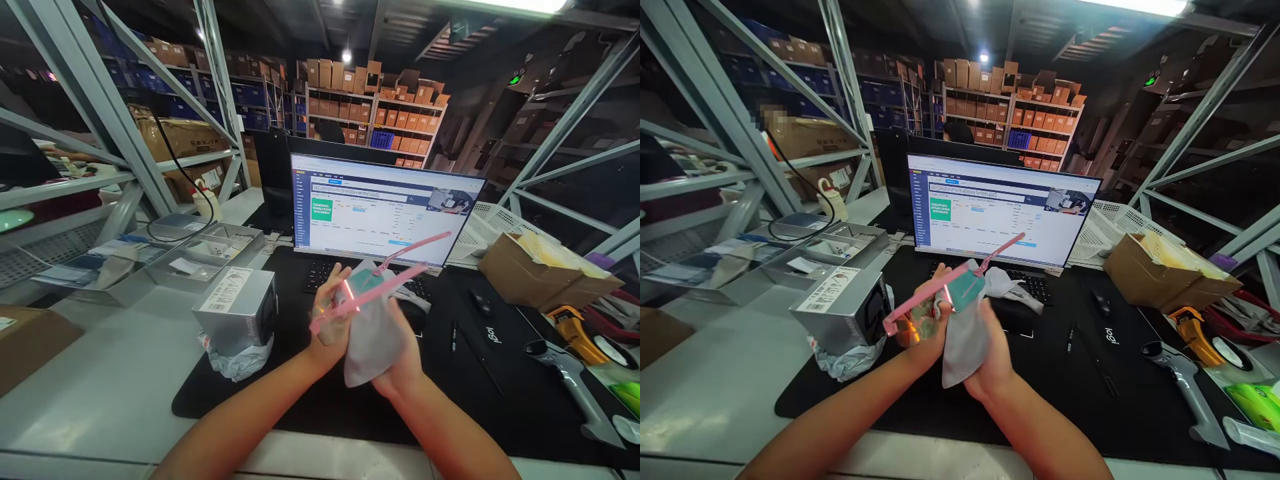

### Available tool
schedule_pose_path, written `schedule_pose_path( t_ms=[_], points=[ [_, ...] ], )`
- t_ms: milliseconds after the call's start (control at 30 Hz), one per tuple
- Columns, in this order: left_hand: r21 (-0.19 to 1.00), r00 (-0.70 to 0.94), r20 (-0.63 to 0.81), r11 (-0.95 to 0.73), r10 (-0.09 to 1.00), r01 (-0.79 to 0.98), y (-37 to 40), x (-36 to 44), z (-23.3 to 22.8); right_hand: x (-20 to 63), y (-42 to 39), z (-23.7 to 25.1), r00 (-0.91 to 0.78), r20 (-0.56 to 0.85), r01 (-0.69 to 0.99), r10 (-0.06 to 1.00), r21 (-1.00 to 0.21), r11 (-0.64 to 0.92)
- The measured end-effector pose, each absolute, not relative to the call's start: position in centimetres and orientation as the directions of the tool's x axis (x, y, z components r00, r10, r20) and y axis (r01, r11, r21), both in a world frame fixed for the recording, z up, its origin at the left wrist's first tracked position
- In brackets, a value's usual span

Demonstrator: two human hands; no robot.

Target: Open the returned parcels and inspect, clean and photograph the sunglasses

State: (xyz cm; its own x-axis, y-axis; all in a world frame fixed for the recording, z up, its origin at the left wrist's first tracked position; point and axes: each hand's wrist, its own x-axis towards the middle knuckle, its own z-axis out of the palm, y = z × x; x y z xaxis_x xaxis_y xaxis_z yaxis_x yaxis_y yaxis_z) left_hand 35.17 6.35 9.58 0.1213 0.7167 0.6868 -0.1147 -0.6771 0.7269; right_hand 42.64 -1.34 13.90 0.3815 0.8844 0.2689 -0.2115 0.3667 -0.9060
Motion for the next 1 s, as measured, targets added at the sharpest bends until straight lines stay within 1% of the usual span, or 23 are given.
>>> schedule_pose_path(
  t_ms=[67, 100, 167, 233, 300, 367, 467, 533, 600, 667, 767, 867, 933, 1000],
  points=[
    [0.73, 0.138, 0.683, -0.676, 0.717, -0.101, 6.9, 35.1, 9.4, 42.0, -1.5, 13.3, 0.306, 0.084, -0.45, 0.948, -0.865, 0.222],
    [0.73, 0.134, 0.683, -0.676, 0.718, -0.098, 7.1, 35.0, 9.2, 41.8, -1.4, 13.1, 0.286, 0.0, -0.539, 0.958, -0.827, 0.161],
    [0.727, 0.116, 0.686, -0.68, 0.718, -0.096, 7.5, 35.1, 9.0, 41.8, -1.1, 12.8, 0.295, -0.111, -0.63, 0.949, -0.769, 0.106],
    [0.716, 0.108, 0.698, -0.688, 0.708, -0.115, 7.8, 35.1, 8.8, 42.4, -0.8, 12.9, 0.294, -0.157, -0.666, 0.943, -0.741, 0.084],
    [0.7, 0.09, 0.713, -0.699, 0.695, -0.148, 7.8, 35.3, 8.9, 43.4, -0.8, 13.4, 0.268, -0.134, -0.668, 0.954, -0.739, 0.084],
    [0.66, 0.036, 0.746, -0.73, 0.665, -0.175, 7.8, 35.5, 9.1, 44.5, -1.0, 14.1, 0.254, -0.083, -0.675, 0.964, -0.729, 0.115],
    [0.547, -0.031, 0.825, -0.811, 0.564, -0.206, 7.7, 35.8, 9.4, 45.0, -1.6, 14.9, 0.265, -0.08, -0.753, 0.961, -0.639, 0.155],
    [0.49, -0.013, 0.861, -0.837, 0.508, -0.243, 7.7, 35.7, 9.4, 44.4, -1.8, 15.0, 0.207, -0.119, -0.826, 0.971, -0.553, 0.109],
    [0.488, 0.044, 0.866, -0.826, 0.498, -0.282, 7.8, 35.5, 9.4, 43.5, -1.7, 14.8, 0.096, -0.145, -0.88, 0.985, -0.475, 0.016],
    [0.508, 0.095, 0.859, -0.812, 0.503, -0.288, 7.8, 35.1, 9.5, 42.8, -1.5, 14.6, -0.007, -0.153, -0.899, 0.988, -0.433, -0.073],
    [0.53, 0.15, 0.848, -0.809, 0.508, -0.255, 8.0, 34.5, 9.6, 42.8, -1.2, 14.5, -0.079, -0.142, -0.89, 0.987, -0.435, -0.134],
    [0.52, 0.181, 0.854, -0.823, 0.488, -0.229, 8.2, 34.2, 9.9, 43.6, -1.3, 14.8, -0.092, -0.103, -0.87, 0.99, -0.475, -0.13],
    [0.474, 0.134, 0.88, -0.854, 0.455, -0.214, 8.3, 34.2, 10.1, 44.4, -1.8, 15.2, -0.074, -0.088, -0.861, 0.993, -0.498, -0.108],
    [0.439, 0.077, 0.898, -0.875, 0.433, -0.204, 8.4, 34.3, 10.2, 45.4, -2.4, 15.8, -0.011, -0.089, -0.853, 0.996, -0.519, -0.055]
  ],
)
